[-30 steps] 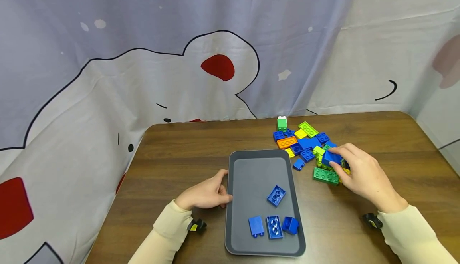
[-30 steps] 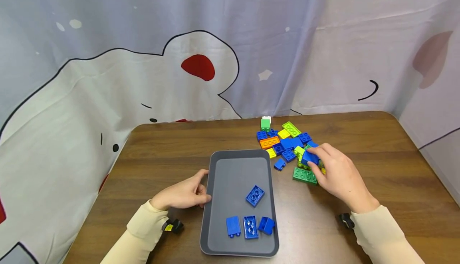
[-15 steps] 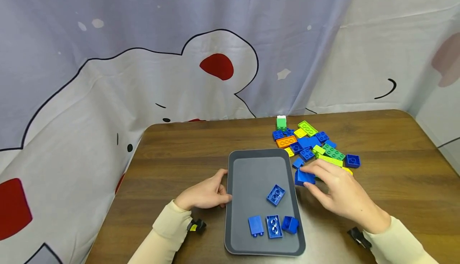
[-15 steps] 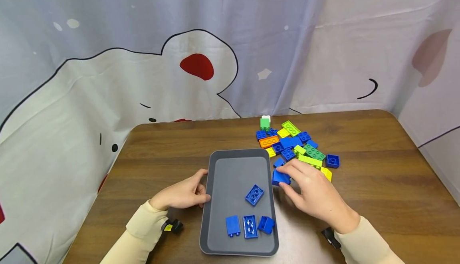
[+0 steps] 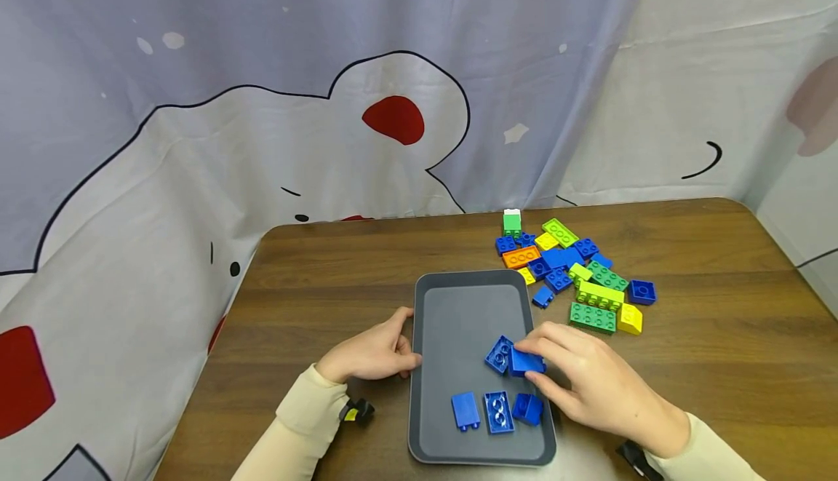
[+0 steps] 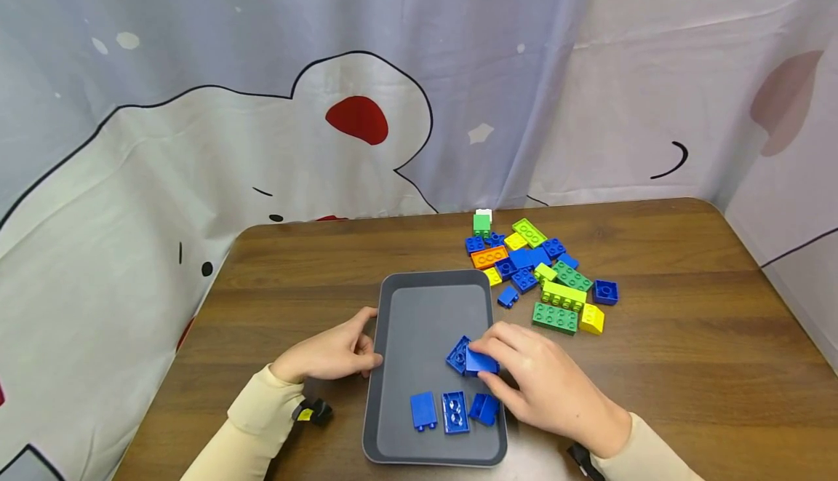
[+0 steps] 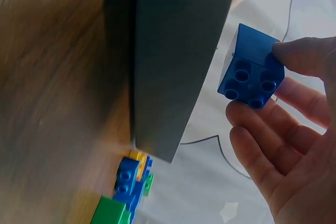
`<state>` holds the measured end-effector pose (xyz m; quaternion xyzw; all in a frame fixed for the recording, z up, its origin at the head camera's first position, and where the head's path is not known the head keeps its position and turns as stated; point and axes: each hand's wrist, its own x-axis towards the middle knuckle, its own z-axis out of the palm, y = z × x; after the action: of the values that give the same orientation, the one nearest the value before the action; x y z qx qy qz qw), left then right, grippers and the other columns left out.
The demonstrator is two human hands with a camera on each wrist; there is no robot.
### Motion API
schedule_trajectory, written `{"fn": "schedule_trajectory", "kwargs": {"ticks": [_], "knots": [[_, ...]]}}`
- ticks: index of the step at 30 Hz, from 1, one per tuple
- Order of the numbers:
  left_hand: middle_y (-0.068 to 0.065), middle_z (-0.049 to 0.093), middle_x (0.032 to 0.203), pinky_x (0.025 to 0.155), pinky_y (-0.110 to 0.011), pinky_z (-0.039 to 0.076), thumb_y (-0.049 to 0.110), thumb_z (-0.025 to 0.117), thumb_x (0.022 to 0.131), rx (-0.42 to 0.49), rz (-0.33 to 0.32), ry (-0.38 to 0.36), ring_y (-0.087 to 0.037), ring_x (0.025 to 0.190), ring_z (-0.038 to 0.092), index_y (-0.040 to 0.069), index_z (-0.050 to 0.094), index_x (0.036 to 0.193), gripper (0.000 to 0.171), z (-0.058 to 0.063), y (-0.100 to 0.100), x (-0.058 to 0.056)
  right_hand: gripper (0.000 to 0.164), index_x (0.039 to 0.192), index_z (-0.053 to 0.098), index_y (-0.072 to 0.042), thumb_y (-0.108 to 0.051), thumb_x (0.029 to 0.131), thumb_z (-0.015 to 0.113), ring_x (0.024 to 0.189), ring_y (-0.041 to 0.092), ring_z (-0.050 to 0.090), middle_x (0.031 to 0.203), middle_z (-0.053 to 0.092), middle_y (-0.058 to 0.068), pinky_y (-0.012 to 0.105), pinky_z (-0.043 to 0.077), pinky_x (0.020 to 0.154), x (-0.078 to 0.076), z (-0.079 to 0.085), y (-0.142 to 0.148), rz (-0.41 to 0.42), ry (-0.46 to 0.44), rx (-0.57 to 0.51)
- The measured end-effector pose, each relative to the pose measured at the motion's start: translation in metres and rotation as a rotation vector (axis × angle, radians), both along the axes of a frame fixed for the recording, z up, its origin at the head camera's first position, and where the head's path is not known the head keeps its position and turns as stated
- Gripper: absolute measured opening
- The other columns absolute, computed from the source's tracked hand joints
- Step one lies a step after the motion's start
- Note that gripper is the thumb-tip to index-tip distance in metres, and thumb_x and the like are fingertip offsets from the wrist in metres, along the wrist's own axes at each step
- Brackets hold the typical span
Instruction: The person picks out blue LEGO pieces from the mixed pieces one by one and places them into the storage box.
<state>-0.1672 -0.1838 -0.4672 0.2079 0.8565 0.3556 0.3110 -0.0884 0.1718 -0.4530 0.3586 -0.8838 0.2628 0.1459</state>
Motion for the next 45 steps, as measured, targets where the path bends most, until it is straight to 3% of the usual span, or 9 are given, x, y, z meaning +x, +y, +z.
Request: {"fn": "schedule_trajectory", "kwargs": {"ticks": [13, 15, 18, 22, 28, 31, 35, 45], "knots": [[-0.001, 0.07, 0.074, 0.059, -0.025, 0.042, 0.023, 0.067, 0.095, 0.005, -0.002, 0.007, -0.009, 0.062, 0.056, -0.001, 0.013, 0.16, 0.088, 0.0, 0.0, -0.001, 0.039, 0.12, 0.072, -0.022, -0.02, 0.084, 0.086, 0.093, -0.001, 0.061, 0.112, 0.065, -0.015, 0.027, 0.058, 0.081, 0.01, 0.002, -0.011, 0.04, -0.016, -0.017], [-0.001, 0.071, 0.074, 0.059, -0.025, 0.042, 0.023, 0.067, 0.095, 0.005, -0.003, 0.01, -0.008, 0.062, 0.056, -0.002, 0.014, 0.16, 0.088, -0.001, 0.001, -0.001, 0.042, 0.124, 0.07, -0.023, -0.024, 0.084, 0.086, 0.098, -0.001, 0.062, 0.116, 0.064, -0.016, 0.028, 0.058, 0.084, 0.01, 0.002, -0.011, 0.041, -0.022, -0.002], [-0.001, 0.071, 0.074, 0.059, -0.025, 0.042, 0.023, 0.067, 0.095, 0.003, -0.005, 0.012, -0.008, 0.062, 0.056, -0.002, 0.014, 0.16, 0.088, -0.001, 0.001, -0.001, 0.062, 0.14, 0.062, -0.028, -0.04, 0.084, 0.085, 0.118, 0.004, 0.06, 0.136, 0.061, -0.013, 0.037, 0.057, 0.094, 0.011, 0.002, -0.01, 0.035, -0.024, 0.06], [-0.001, 0.071, 0.074, 0.059, -0.025, 0.042, 0.023, 0.067, 0.095, 0.005, -0.003, 0.014, -0.009, 0.062, 0.057, -0.002, 0.014, 0.16, 0.087, 0.0, 0.001, -0.001, 0.09, 0.157, 0.043, -0.033, -0.058, 0.08, 0.083, 0.143, 0.014, 0.047, 0.163, 0.041, -0.008, 0.048, 0.048, 0.106, 0.013, 0.003, -0.01, 0.041, -0.027, 0.136], [-0.001, 0.07, 0.074, 0.06, -0.024, 0.042, 0.023, 0.067, 0.095, 0.004, -0.005, 0.019, -0.008, 0.062, 0.056, -0.002, 0.015, 0.159, 0.086, 0.001, 0.001, -0.001, 0.094, 0.158, 0.042, -0.029, -0.059, 0.078, 0.084, 0.148, 0.019, 0.043, 0.167, 0.035, -0.005, 0.033, 0.024, 0.118, 0.012, 0.001, -0.009, 0.048, 0.008, 0.134], [-0.001, 0.07, 0.074, 0.06, -0.024, 0.042, 0.023, 0.066, 0.095, 0.001, -0.007, 0.019, -0.009, 0.062, 0.056, -0.002, 0.015, 0.159, 0.086, 0.001, 0.001, -0.001, 0.092, 0.158, 0.042, -0.029, -0.06, 0.08, 0.082, 0.148, 0.021, 0.043, 0.167, 0.035, -0.004, 0.038, 0.03, 0.119, 0.011, 0.001, -0.006, 0.041, -0.019, 0.145], [-0.001, 0.071, 0.074, 0.062, -0.025, 0.044, 0.024, 0.067, 0.095, 0.001, -0.01, 0.017, -0.009, 0.063, 0.058, -0.002, 0.015, 0.159, 0.086, 0.001, 0.002, 0.0, 0.091, 0.157, 0.043, -0.03, -0.061, 0.081, 0.081, 0.15, 0.021, 0.041, 0.168, 0.034, -0.005, 0.053, 0.042, 0.11, 0.01, 0.001, -0.001, 0.014, -0.053, 0.171], [-0.001, 0.07, 0.074, 0.061, -0.025, 0.043, 0.025, 0.067, 0.095, 0.003, 0.0, 0.009, -0.01, 0.063, 0.058, 0.0, 0.014, 0.16, 0.087, -0.002, -0.001, 0.0, 0.089, 0.156, 0.046, -0.028, -0.056, 0.08, 0.083, 0.146, 0.024, 0.044, 0.165, 0.039, 0.0, 0.057, 0.041, 0.11, 0.0, 0.003, 0.027, -0.074, -0.049, 0.204]]}}
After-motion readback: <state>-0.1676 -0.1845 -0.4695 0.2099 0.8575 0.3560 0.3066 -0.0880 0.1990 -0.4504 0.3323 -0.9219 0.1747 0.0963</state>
